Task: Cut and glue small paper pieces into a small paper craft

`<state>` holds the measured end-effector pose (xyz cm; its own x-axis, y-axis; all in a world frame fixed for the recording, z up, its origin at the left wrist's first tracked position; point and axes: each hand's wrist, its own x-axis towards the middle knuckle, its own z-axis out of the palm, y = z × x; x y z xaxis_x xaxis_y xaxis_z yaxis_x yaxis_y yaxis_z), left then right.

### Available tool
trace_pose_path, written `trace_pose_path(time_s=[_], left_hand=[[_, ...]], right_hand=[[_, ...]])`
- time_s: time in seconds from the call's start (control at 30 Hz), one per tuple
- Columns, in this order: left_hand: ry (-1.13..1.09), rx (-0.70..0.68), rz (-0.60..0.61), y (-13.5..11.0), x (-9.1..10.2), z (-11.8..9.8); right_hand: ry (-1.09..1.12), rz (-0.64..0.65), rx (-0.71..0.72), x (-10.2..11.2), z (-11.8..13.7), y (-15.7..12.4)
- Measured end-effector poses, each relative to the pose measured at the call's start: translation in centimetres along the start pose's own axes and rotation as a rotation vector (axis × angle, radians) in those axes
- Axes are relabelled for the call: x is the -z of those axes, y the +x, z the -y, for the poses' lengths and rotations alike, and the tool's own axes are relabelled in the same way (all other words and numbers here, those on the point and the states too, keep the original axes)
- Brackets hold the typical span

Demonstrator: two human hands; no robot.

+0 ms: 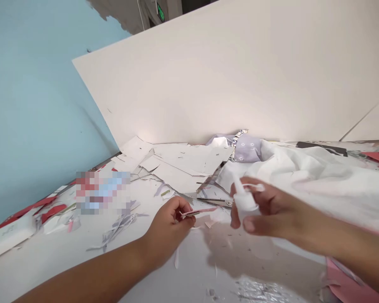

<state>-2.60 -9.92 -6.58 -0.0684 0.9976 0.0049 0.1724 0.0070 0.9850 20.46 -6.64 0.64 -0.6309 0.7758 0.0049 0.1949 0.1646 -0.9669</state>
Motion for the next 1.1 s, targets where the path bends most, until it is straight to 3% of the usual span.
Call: trace_pose_path(time_s=[0.03,0.1,0.3,0.77,1.1], left_hand=[[-0.014,0.01,0.012,0.1,0.1,0.0],[-0.047,0.029,0.05,0.2,0.2,0.2],[-0.071,0.062,0.094,0.1,0.1,0.2],[0.239,-0.137,0.065,-0.5,0.2,-0.4],[0.354,-0.226,0.068,-0.6,0.1,-0.9]], right_hand=[[0.039,0.07,0.004,-0.8,-0.5,0.3],[0.044,0.094,-0.045,-1.8,-1.3,0.5],[-0.104,0.144,-0.269,-2.5,-1.9,0.2],[-0.15,0.07,-0.244,-3.2,-2.7,0.4],[-0.097,0.142,-0.265,-3.3,-2.2,0.4]])
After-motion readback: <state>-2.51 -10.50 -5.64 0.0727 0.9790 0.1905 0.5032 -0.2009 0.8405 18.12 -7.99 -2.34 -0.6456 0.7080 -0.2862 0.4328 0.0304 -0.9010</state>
